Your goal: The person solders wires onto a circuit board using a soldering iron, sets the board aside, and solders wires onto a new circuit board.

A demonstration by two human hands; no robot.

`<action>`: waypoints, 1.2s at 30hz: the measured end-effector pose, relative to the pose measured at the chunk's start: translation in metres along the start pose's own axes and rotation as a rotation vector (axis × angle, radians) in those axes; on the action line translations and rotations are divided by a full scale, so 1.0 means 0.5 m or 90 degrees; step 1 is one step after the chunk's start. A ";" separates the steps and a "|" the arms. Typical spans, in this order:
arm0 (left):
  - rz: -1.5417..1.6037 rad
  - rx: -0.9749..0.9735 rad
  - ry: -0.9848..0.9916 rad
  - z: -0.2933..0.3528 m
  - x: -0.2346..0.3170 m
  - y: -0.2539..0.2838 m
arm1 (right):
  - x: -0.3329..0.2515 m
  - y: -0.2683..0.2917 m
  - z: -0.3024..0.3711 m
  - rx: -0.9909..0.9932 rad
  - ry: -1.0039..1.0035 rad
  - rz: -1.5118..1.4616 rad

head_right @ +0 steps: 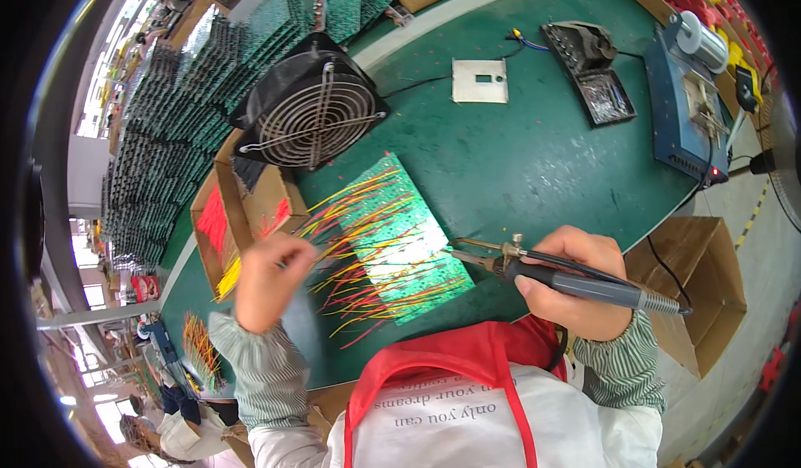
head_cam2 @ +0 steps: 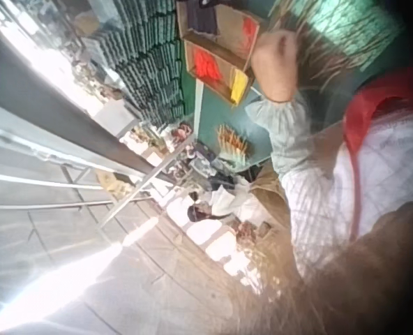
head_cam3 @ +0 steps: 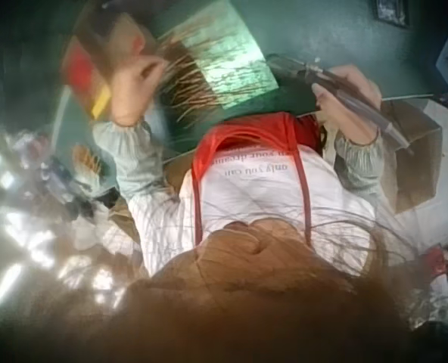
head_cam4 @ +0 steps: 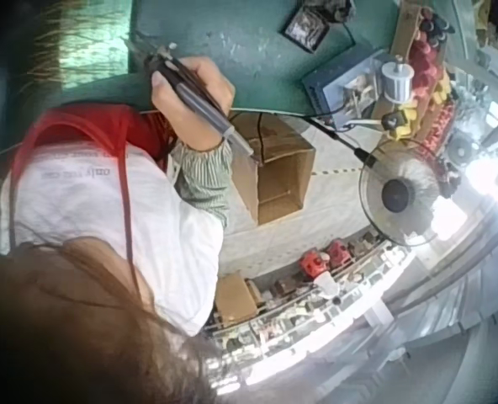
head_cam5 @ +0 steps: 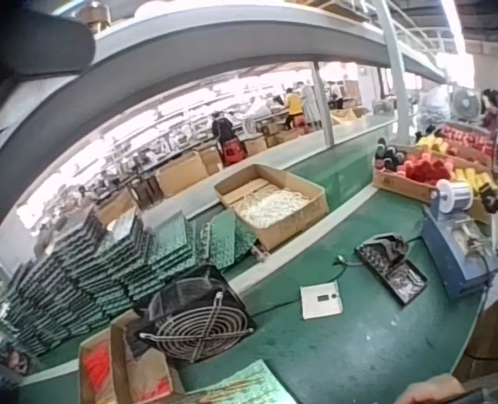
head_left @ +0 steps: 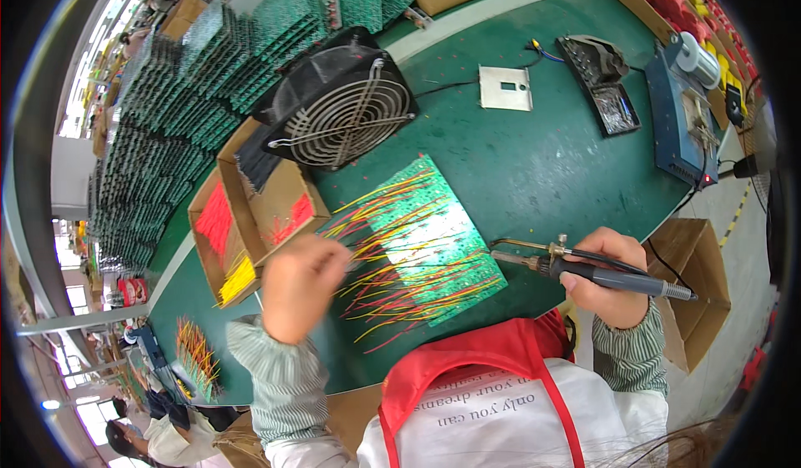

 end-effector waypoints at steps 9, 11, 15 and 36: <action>0.043 0.007 0.153 -0.135 -0.257 0.046 | -0.012 -0.030 -0.012 -0.011 0.009 -0.012; 0.037 -0.024 0.157 -0.150 -0.261 0.033 | -0.007 -0.032 -0.010 -0.003 -0.003 -0.021; 0.006 -0.095 0.174 -0.168 -0.267 0.012 | 0.003 -0.035 -0.015 -0.002 -0.026 -0.025; 0.182 0.030 0.242 -0.144 -0.290 0.035 | 0.003 -0.041 -0.026 -0.015 -0.019 -0.048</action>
Point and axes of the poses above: each hand's wrist, its own z-axis away from the middle knuckle, its own y-axis out of the back of the hand, x = y × z, the point moved 9 cm from there along -z, towards the middle knuckle, and after that the axes turned 7 degrees about y, right-handed, at the moved point
